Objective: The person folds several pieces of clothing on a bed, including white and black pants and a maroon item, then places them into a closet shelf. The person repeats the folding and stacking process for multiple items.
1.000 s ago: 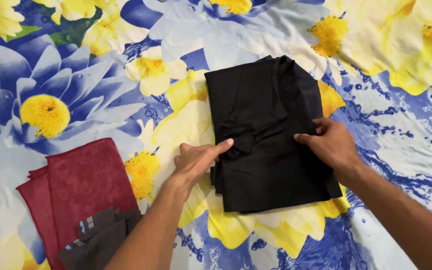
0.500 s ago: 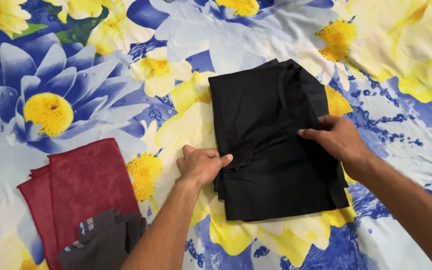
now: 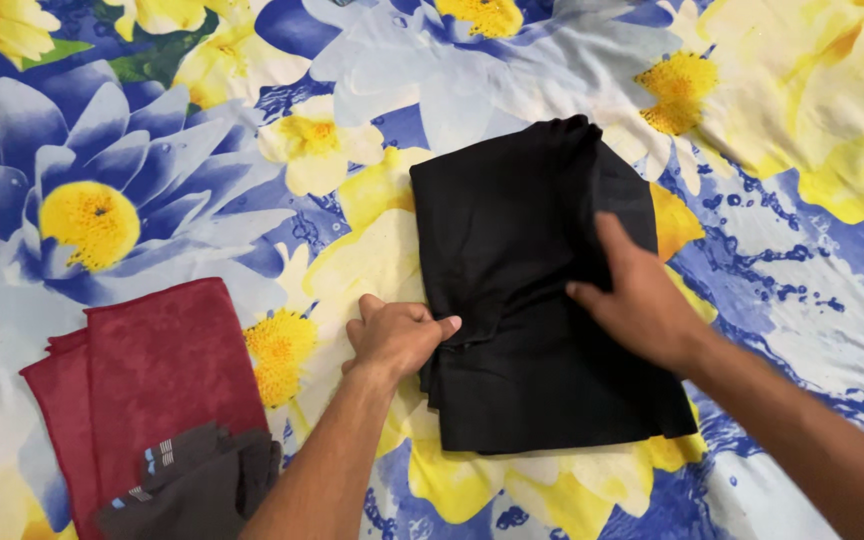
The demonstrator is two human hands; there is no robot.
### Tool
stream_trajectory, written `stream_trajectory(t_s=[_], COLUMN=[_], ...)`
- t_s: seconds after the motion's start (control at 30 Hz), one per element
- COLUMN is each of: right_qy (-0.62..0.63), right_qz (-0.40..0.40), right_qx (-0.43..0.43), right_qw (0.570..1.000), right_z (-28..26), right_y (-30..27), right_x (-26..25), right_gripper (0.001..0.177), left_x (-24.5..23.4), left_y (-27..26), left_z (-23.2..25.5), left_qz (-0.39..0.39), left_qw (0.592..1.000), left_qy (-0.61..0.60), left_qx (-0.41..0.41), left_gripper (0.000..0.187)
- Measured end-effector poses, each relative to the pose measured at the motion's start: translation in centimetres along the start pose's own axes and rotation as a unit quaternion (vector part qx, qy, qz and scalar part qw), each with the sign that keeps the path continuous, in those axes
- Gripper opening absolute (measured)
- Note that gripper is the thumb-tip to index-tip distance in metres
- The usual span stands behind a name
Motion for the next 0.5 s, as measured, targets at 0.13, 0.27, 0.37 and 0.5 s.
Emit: stream_trajectory(t_s=[0.13, 0.27, 0.37, 0.5], right_qy=[-0.065, -0.106, -0.177, -0.215], right_qz=[0.005, 0.107, 0.103, 0.044], right_qx=[0.06, 0.062, 0.002, 0.005], right_qw=[0.996, 0.987, 0.979, 0.976], right_z=[0.9, 1.4, 0.9, 0.3], right_y=[-0.6, -0.5, -1.2, -2.3], right_x=[0.5, -0.5, -0.6, 0.5], right_gripper=[0.084, 0.094, 0.083, 0.052], left_x=[0.0, 0.0, 0.1, 0.1], left_y=[-0.2, -0.2, -0.1, -0.2], left_z=[0.3, 0.2, 0.3, 0.2], left_qz=[-0.004, -0.001, -0.003, 0.005], left_qw=[1.0, 1.0, 1.0, 1.0], left_qy=[0.007, 0.007, 0.01, 0.017], left_qx=[-0.007, -0.007, -0.004, -0.004], left_gripper=[0.037, 0.038, 0.039, 0.038])
Point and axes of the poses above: each hand's wrist, its own y-axis towards the middle knuckle, its own x-axis out of the palm, z = x × y, the point moved 3 cm from there along y, towards the middle knuckle, and after that the axes turned 12 degrees about -x, right-handed, at the moved point
